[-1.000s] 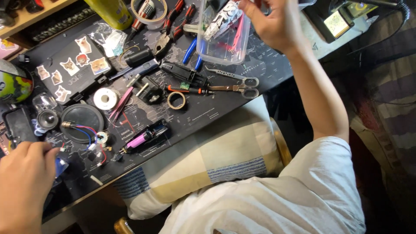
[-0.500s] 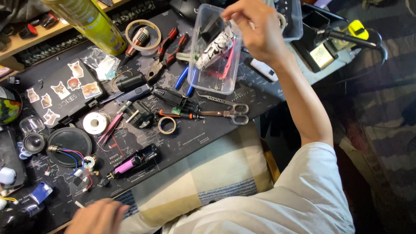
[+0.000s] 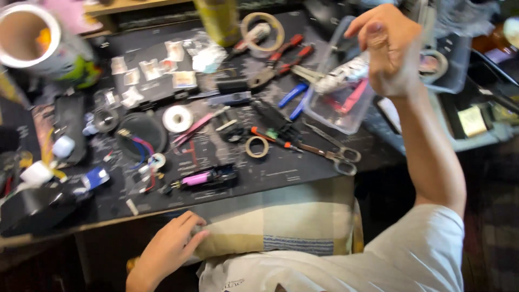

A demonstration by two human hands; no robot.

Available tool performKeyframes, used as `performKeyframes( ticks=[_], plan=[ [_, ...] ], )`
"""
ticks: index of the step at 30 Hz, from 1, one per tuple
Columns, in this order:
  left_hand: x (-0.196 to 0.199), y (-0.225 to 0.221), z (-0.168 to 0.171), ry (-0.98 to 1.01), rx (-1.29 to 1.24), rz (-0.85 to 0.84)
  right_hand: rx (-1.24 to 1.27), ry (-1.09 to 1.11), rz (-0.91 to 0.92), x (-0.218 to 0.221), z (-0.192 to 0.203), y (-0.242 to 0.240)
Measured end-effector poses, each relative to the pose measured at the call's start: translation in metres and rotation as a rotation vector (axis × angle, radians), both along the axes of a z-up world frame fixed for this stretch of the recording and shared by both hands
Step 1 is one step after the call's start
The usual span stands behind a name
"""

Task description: The person disassembles a small electronic device using a screwdriver, handles a battery and internal components, and rearranges wires on the workbench.

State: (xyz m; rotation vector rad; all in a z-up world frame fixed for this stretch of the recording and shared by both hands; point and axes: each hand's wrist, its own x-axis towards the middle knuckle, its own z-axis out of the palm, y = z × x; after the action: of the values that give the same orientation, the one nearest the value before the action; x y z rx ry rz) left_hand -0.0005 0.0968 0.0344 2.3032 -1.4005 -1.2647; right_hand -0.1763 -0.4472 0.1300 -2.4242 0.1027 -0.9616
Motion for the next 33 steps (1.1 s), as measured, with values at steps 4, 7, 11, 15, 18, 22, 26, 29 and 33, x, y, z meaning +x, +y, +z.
performKeyframes(
  ticks=[4,7,11,15,18,22,26,29,33],
  plan=[
    [0.018,0.011,0.031,0.059,-0.232,0.053,-0.078,0.016,0.081,0.034,0.015,0.012],
    [0.024,0.016,0.041,-0.184,-0.445,0.014,-0.009,0.026,0.109,0.058,0.019,0.03],
    [0.031,0.007,0.056,-0.317,-0.685,-0.045,-0.037,0.06,0.189,0.087,0.031,0.06],
    [0.032,-0.015,0.094,-0.344,-0.966,-0.219,-0.192,0.178,0.226,0.124,0.034,0.088],
    [0.026,-0.027,0.122,-0.368,-1.187,-0.305,-0.326,0.262,0.29,0.162,0.032,0.116],
    [0.022,-0.024,0.153,-0.476,-1.444,-0.457,-0.667,0.372,0.254,0.211,0.016,0.153],
    [0.017,-0.007,0.132,0.082,-1.503,-0.356,-0.754,0.36,0.349,0.258,0.002,0.189],
    [0.029,0.015,0.103,-0.062,-1.717,-0.397,-0.819,0.363,0.35,0.285,-0.011,0.206],
    [0.041,0.053,0.072,0.185,-1.592,-0.245,-0.853,0.366,0.372,0.321,-0.03,0.225]
  ],
)
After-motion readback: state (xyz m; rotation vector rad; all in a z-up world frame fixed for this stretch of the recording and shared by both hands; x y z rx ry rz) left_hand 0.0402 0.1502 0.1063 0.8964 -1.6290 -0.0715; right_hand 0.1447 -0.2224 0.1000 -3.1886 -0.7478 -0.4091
